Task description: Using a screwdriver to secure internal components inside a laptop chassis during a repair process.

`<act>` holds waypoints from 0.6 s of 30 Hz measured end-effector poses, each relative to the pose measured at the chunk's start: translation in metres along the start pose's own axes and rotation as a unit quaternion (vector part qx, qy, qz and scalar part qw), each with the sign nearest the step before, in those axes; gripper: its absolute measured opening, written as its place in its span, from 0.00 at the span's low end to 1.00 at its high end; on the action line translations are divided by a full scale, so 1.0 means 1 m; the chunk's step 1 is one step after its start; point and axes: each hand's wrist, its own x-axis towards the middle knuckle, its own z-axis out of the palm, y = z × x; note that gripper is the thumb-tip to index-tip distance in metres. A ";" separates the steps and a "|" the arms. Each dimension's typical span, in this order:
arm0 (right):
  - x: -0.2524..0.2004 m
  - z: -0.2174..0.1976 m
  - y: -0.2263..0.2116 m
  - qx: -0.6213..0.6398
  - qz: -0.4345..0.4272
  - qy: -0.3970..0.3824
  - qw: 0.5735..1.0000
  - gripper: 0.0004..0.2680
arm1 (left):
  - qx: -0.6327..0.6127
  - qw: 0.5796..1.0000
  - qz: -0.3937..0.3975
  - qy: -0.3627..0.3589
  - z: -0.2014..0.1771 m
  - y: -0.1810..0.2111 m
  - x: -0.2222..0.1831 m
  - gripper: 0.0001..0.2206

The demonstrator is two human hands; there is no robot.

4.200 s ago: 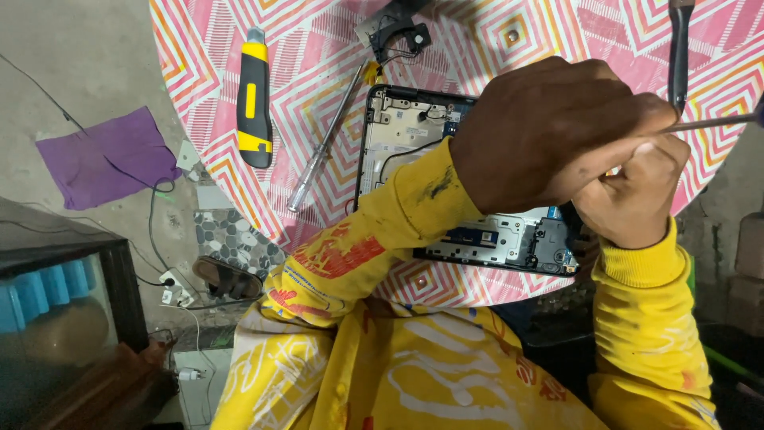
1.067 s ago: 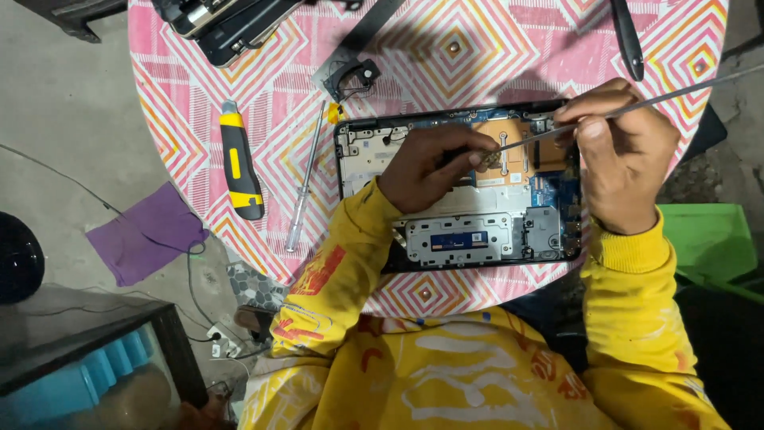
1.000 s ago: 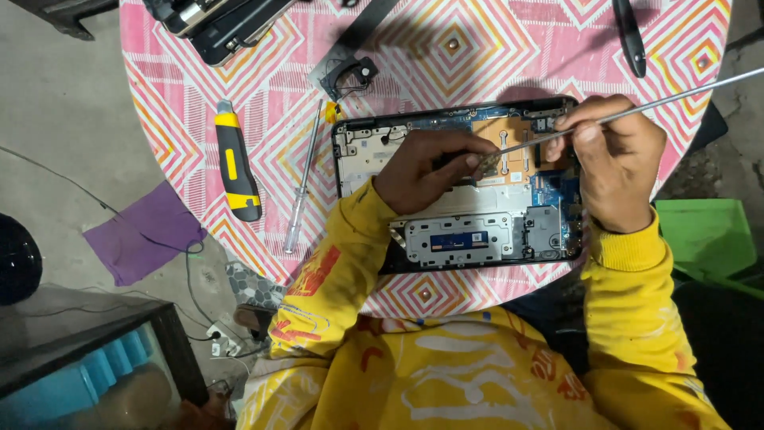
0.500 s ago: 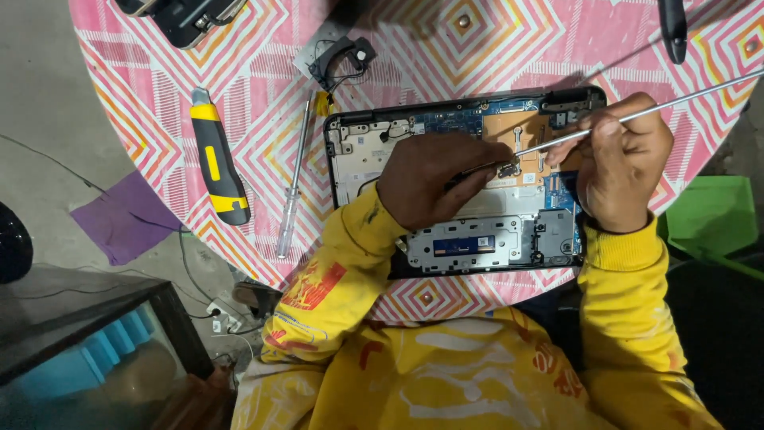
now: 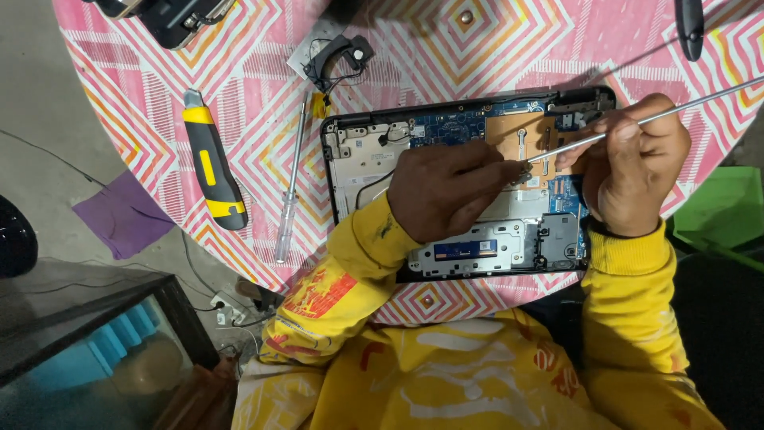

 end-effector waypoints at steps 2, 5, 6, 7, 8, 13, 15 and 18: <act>-0.003 -0.005 0.007 0.024 0.007 0.021 0.999 0.10 | -0.025 1.000 -0.007 0.015 -0.002 0.001 0.002 0.08; -0.005 -0.010 0.012 0.060 0.017 0.054 0.997 0.10 | -0.049 0.997 -0.028 0.051 -0.012 0.004 0.011 0.09; -0.006 -0.011 0.013 0.070 0.021 0.066 0.995 0.10 | -0.051 0.995 -0.043 0.072 -0.016 0.006 0.014 0.10; -0.006 -0.011 0.015 0.071 0.020 0.066 0.995 0.10 | -0.050 0.995 -0.042 0.071 -0.016 0.003 0.013 0.10; -0.007 -0.012 0.016 0.091 0.019 0.077 0.993 0.09 | -0.067 0.994 -0.029 0.086 -0.015 0.000 0.012 0.09; -0.010 -0.013 0.021 0.118 0.012 0.094 0.988 0.08 | -0.094 0.991 -0.018 0.097 -0.014 -0.005 0.007 0.09; -0.011 -0.013 0.022 0.123 0.017 0.110 0.986 0.09 | -0.048 0.993 -0.083 0.066 -0.011 -0.007 0.002 0.09; -0.011 -0.012 0.022 0.118 0.008 0.103 0.988 0.09 | -0.050 0.986 -0.131 0.085 -0.012 -0.007 0.001 0.08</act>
